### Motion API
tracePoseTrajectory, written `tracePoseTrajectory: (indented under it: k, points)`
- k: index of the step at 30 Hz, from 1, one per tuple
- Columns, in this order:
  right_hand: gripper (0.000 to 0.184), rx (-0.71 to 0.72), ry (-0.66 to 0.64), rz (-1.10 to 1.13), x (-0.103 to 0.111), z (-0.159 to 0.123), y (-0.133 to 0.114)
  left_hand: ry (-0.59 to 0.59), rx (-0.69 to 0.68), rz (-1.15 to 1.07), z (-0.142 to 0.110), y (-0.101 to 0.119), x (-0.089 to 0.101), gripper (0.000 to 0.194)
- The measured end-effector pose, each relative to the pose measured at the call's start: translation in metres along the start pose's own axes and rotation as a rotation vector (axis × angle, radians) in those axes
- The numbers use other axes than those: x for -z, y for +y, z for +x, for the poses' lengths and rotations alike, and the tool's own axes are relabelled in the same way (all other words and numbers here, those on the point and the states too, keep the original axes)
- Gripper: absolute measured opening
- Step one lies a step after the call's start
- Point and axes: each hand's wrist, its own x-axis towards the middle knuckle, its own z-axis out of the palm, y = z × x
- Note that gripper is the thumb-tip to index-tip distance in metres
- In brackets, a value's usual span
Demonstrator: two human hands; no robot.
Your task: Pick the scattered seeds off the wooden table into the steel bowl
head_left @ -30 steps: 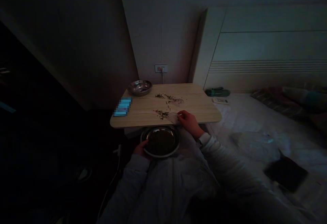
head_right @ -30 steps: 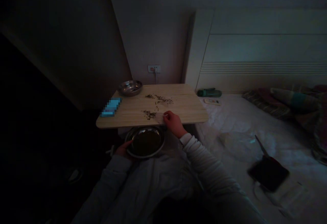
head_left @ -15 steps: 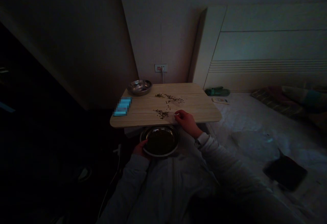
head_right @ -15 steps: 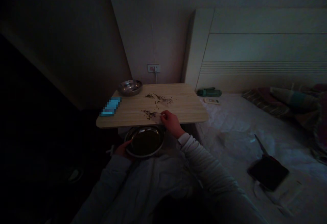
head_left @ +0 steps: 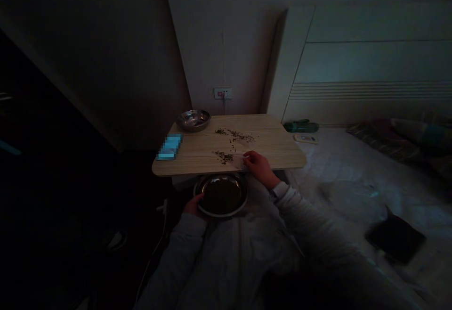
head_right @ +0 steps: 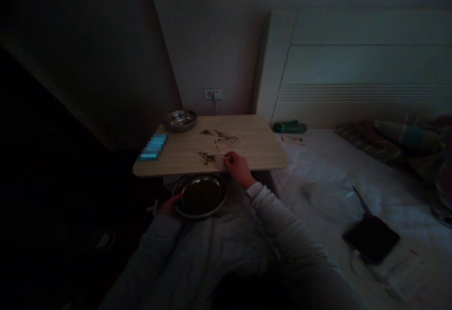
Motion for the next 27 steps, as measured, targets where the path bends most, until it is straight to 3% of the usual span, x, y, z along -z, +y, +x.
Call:
tracePoseTrajectory:
  k: [5,11,20,27]
  points:
    - [0.014,0.051,-0.016,0.035,-0.003,0.0,0.002,-0.064,0.022,-0.012,0.012,0.003,0.011,0.056]
    - [0.014,0.06,-0.007,0.034,-0.005,0.001,0.002,-0.064,0.033,0.005,0.009,0.002,0.008,0.056]
    - [0.016,0.069,-0.084,-0.007,-0.009,0.003,-0.011,0.005,-0.044,0.028,-0.003,0.007,0.003,0.056]
    - [0.015,0.114,-0.111,-0.041,-0.022,0.002,-0.021,0.046,-0.07,0.084,0.001,0.018,0.011,0.052]
